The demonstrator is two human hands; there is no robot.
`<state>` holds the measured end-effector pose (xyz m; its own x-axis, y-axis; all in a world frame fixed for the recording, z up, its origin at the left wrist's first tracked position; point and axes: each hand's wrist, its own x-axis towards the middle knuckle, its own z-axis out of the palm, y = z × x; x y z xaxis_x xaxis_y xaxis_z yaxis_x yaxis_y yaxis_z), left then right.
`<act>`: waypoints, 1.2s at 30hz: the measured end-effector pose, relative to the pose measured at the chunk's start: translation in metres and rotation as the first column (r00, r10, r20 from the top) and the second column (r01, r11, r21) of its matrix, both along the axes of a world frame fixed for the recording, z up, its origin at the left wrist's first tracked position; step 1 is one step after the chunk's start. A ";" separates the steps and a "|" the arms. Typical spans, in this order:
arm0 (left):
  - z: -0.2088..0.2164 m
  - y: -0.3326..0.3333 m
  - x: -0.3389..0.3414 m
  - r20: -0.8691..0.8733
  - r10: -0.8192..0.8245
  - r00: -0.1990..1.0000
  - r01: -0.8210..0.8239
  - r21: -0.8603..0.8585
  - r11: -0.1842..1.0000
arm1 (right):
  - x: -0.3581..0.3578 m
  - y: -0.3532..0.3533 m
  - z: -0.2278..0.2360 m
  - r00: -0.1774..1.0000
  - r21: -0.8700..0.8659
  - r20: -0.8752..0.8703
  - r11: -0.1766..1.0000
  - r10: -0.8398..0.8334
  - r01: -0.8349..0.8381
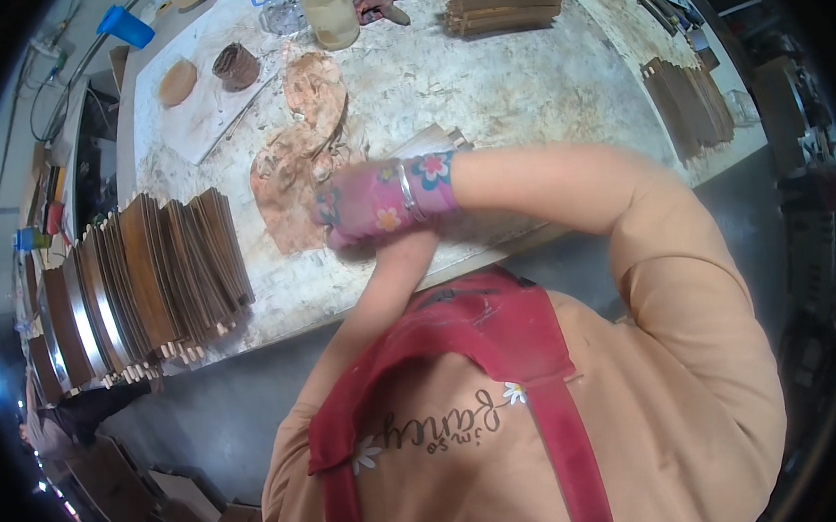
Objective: The person applies a substance to wooden slats by hand using a piece of cloth, rubbing the cloth over the surface and edges of each slat before placing it in a stack.
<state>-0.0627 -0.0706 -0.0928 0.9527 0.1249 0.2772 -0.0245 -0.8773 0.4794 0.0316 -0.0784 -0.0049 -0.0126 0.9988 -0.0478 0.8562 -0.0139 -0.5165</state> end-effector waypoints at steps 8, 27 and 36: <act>0.032 0.013 0.001 0.095 -0.129 0.987 0.115 0.134 0.984 | 0.035 0.009 0.012 0.987 0.328 0.050 0.935 -0.156 0.131; 0.236 0.211 -0.113 0.016 0.585 0.811 -0.469 0.616 0.633 | 0.052 -0.180 0.025 0.362 0.116 -0.685 0.396 -0.632 0.911; 0.153 0.108 -0.034 -0.174 0.126 0.977 -0.115 0.070 0.991 | 0.038 -0.179 -0.016 0.240 -0.096 -0.631 0.382 -0.737 0.919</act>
<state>-0.0970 0.0373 0.0602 0.9663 0.2298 0.1157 0.1635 -0.8957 0.4135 0.0700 -0.2574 -0.0211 0.9001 0.4174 -0.1245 0.0321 -0.3487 -0.9367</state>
